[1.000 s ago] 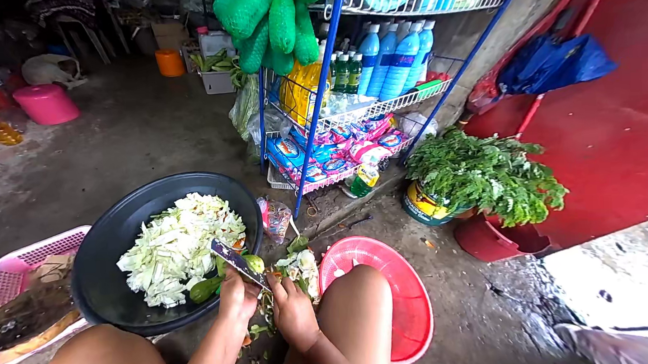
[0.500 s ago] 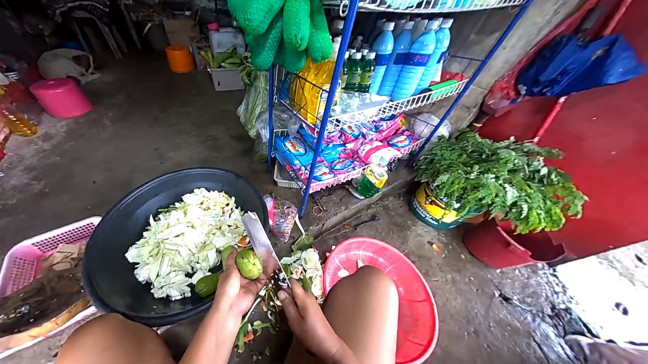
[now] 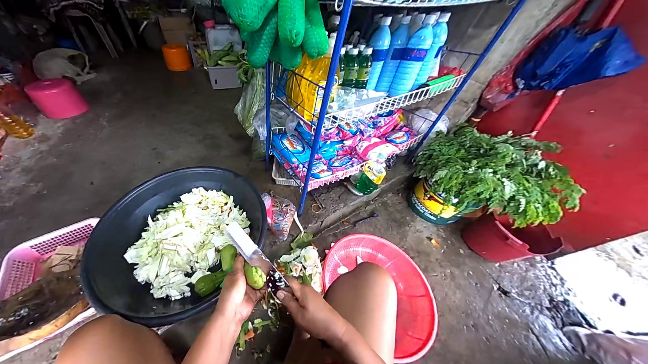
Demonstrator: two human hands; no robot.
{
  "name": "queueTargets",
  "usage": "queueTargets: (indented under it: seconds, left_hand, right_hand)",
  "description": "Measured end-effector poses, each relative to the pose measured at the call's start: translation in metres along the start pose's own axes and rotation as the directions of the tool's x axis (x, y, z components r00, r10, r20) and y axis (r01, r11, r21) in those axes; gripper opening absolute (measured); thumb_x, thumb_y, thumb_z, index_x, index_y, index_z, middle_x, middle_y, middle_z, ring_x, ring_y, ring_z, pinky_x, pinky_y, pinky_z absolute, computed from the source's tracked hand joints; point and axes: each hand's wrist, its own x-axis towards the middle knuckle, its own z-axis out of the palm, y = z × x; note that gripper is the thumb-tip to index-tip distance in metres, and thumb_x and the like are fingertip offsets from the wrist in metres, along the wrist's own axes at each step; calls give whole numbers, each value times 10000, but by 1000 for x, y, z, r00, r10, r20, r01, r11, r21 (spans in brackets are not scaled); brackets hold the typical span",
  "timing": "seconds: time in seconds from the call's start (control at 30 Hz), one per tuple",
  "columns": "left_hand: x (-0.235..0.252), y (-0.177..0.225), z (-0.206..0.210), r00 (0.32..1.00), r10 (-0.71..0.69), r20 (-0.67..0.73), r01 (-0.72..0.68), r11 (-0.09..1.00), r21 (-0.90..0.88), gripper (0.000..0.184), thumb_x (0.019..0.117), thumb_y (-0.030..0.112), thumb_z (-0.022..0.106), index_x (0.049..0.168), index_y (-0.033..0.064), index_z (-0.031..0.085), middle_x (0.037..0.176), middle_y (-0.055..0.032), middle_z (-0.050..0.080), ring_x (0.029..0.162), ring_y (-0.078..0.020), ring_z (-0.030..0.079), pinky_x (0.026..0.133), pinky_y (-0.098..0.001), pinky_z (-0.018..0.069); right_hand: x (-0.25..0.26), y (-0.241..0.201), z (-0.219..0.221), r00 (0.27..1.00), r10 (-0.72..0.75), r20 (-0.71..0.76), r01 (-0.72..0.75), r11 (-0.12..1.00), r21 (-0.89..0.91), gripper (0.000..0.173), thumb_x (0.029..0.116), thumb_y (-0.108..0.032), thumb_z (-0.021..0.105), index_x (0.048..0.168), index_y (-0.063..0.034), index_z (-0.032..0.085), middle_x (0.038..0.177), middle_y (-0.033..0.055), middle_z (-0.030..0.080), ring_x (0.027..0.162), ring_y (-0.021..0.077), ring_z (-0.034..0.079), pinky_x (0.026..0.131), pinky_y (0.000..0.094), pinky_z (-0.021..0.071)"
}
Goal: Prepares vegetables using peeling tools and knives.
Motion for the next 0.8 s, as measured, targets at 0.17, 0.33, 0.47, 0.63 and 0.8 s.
queueTargets:
  seconds: [0.17,0.33,0.47,0.63,0.8]
  left_hand:
    - [9,0,4,998,52,-40,-54,997,-55,466,1108,477,360,1281,79,530,1024,-160,656,804,-266,669,657,-421,576]
    - [19,10,-6,990,136,43,-131,985,-108,443,1106,359,377,1399,35,454,1267,-193,612,1098,-296,652,933,-457,556]
    - [15,16,-2,982,148,117,-106,944,-313,466,1096,408,380,1394,57,454,1267,-186,614,1124,-296,652,953,-453,557]
    - [23,7,1,977,206,51,-174,914,-367,363,1099,405,447,1204,72,545,1097,-123,700,1002,-232,713,852,-391,608]
    - [22,-2,-8,998,63,-2,-62,984,-167,578,1059,578,412,1382,110,516,1248,-134,651,1092,-248,663,897,-413,568]
  right_hand:
    - [4,36,41,759,-499,-417,228,805,-548,223,994,-179,574,1100,-61,731,902,106,748,719,247,751,620,428,637]
    - [-10,20,30,912,131,-390,-122,991,47,374,1092,-269,437,1296,12,574,802,119,659,688,247,668,697,464,586]
    - [-9,22,23,917,304,-259,-214,922,324,393,1108,-304,387,1377,-40,497,736,80,592,556,198,606,583,409,575]
    - [-12,2,29,965,190,-183,-161,974,161,370,1106,-310,395,1308,-36,540,770,105,613,621,229,632,649,440,572]
    - [-13,1,25,963,145,-227,-139,989,40,372,1101,-306,410,1294,-38,580,833,128,651,727,249,660,734,468,566]
